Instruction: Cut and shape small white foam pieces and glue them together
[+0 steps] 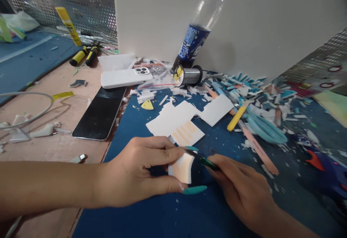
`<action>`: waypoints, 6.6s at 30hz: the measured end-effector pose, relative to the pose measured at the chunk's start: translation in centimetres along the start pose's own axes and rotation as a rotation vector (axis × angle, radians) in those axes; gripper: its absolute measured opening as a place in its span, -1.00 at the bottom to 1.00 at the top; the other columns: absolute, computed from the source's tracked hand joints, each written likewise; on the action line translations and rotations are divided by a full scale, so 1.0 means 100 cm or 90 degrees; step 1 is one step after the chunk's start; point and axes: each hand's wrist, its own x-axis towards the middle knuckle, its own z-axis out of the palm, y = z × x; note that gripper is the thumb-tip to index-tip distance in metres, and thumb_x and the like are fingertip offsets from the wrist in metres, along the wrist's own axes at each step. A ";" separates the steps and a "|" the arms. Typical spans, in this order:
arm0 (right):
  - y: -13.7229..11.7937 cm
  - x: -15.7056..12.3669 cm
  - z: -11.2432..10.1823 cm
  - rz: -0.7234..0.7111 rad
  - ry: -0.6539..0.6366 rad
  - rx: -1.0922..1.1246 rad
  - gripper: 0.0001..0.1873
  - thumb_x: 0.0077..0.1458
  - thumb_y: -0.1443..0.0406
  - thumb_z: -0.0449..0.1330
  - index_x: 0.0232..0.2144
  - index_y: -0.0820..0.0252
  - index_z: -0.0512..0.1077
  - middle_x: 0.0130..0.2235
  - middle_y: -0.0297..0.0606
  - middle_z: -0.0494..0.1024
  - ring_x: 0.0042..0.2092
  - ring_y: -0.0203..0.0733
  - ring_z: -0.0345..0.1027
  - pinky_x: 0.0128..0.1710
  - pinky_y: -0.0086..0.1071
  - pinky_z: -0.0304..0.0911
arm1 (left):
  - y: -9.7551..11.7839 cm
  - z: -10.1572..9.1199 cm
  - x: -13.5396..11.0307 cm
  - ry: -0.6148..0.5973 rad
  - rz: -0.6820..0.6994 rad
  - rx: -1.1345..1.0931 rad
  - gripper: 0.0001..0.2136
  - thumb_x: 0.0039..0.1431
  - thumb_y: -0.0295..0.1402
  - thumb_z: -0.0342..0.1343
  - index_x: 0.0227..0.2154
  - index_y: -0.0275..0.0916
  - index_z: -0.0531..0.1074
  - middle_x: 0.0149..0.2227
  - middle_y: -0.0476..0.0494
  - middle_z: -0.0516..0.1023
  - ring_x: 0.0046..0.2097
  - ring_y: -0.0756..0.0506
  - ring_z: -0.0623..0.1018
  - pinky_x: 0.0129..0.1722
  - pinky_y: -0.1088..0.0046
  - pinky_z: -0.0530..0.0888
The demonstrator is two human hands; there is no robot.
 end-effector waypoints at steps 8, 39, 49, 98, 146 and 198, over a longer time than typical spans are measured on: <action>-0.002 0.001 -0.001 -0.010 0.012 -0.026 -0.83 0.27 0.43 -0.05 -0.21 0.10 0.29 -0.49 -0.32 0.45 -0.49 -0.23 0.39 -0.53 -0.44 0.30 | 0.000 -0.001 -0.001 -0.003 0.001 0.003 -0.73 0.14 -0.41 0.24 -0.12 -0.45 0.53 -0.21 -0.35 0.58 -0.22 -0.07 0.60 -0.17 0.54 0.52; 0.003 -0.003 0.002 -0.077 0.062 -0.137 -0.81 0.28 0.41 -0.04 -0.11 0.12 0.28 -0.39 -0.23 0.53 -0.37 -0.18 0.45 -0.37 -0.39 0.37 | -0.005 0.001 0.003 0.054 -0.108 -0.058 -0.41 0.04 -0.40 0.32 0.16 -0.32 0.34 0.03 -0.26 0.53 -0.03 -0.10 0.57 -0.01 0.50 0.51; 0.003 -0.005 0.004 -0.100 0.070 -0.171 -0.86 0.30 0.35 0.00 -0.22 0.17 0.37 -0.42 -0.31 0.53 -0.35 -0.27 0.46 -0.27 -0.47 0.36 | -0.002 0.002 0.006 0.048 -0.248 -0.186 -0.47 -0.05 -0.43 0.34 0.04 -0.42 0.43 -0.07 -0.19 0.58 -0.14 -0.08 0.59 -0.06 0.50 0.54; 0.007 0.000 -0.003 -0.086 0.056 -0.159 -0.88 0.23 0.40 0.06 -0.23 0.12 0.36 -0.42 -0.35 0.54 -0.42 -0.31 0.46 -0.40 -0.52 0.36 | -0.002 -0.002 0.008 0.047 -0.214 -0.188 -0.74 0.09 -0.47 0.24 -0.11 -0.28 0.55 -0.17 -0.05 0.62 -0.18 0.00 0.58 -0.14 0.61 0.51; 0.002 0.009 -0.012 -0.057 0.058 -0.225 -0.78 0.31 0.36 0.00 -0.14 0.13 0.44 -0.47 -0.39 0.51 -0.54 -0.42 0.36 -0.45 -0.54 0.28 | -0.005 -0.004 0.012 -0.002 -0.413 -0.210 -0.73 0.06 -0.23 0.25 -0.22 -0.28 0.54 -0.32 -0.10 0.59 -0.34 -0.04 0.55 -0.36 0.52 0.47; 0.012 0.013 -0.006 -0.023 0.003 0.129 -0.72 0.14 0.48 0.15 -0.14 0.10 0.47 -0.40 -0.29 0.50 -0.39 -0.26 0.37 -0.43 -0.38 0.34 | -0.005 -0.001 0.004 0.110 -0.013 0.024 -0.69 0.07 -0.47 0.28 -0.13 -0.54 0.54 -0.36 -0.20 0.60 -0.38 0.05 0.55 -0.30 0.71 0.48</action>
